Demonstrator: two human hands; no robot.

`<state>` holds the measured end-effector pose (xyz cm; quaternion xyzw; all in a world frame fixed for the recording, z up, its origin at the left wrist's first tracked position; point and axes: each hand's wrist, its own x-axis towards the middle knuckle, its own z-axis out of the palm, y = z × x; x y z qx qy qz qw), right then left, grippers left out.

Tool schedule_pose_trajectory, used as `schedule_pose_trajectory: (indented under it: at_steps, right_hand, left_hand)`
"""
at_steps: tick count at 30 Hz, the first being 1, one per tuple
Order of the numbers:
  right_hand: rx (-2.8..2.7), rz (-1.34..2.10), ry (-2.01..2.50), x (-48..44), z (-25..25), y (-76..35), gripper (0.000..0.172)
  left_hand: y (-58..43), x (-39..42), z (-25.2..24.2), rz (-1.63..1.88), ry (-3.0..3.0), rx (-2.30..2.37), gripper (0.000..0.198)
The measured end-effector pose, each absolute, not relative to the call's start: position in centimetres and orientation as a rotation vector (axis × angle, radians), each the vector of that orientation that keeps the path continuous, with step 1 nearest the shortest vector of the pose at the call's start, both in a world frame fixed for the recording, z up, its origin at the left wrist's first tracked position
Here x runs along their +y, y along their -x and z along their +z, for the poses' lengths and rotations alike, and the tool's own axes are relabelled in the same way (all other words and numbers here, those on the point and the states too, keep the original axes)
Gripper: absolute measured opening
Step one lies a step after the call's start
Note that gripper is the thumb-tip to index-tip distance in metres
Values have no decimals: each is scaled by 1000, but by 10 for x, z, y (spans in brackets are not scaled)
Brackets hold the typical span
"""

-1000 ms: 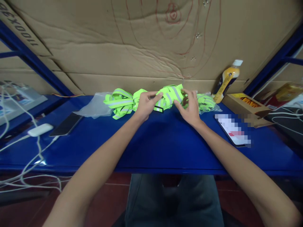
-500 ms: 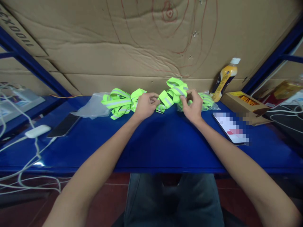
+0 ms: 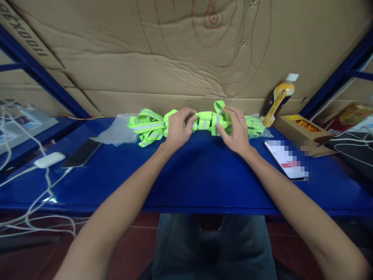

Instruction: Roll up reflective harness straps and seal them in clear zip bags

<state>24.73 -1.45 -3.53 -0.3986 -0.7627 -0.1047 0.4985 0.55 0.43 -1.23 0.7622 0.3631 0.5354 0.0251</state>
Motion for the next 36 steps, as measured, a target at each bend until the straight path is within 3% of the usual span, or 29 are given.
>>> schedule_pose_trajectory:
  at_steps: [7,10,14,19,23,25,28,30,36]
  right_hand:
    - [-2172,-82,949,-9,-32,-255,53]
    - [-2184,-188,962,-8,-32,-259,45]
    - [-2065,-518,1007,-12,-33,-261,32]
    - [-1974,-653,978,-17,-31,-260,38]
    - [-1955,-618,865,-17,-28,-258,39]
    - [-2009,-528,840,-17,-28,-257,52]
    - [-2049,-320,897,-19,-28,-255,82]
    - [-1980,-210,950,-19,-29,-251,88]
    - [-1713,-110,972,-15,-29,-245,59]
  left_hand:
    - [-5,-3,-13,1687,-2863,853,28]
    - [-3,-2,-12,1653,-2814,862,27]
    - [-5,-6,-6,1542,-2668,965,32]
    - [-17,-12,2,1527,-2255,1249,42]
    - [-19,-10,3,1132,-1595,1002,54]
    - [-16,-8,3,1087,-1479,885,53]
    - [-12,-5,3,1301,-1693,940,46]
    - [-11,-6,5,1381,-1927,981,42]
    - [-11,-9,9,1400,-2069,904,44]
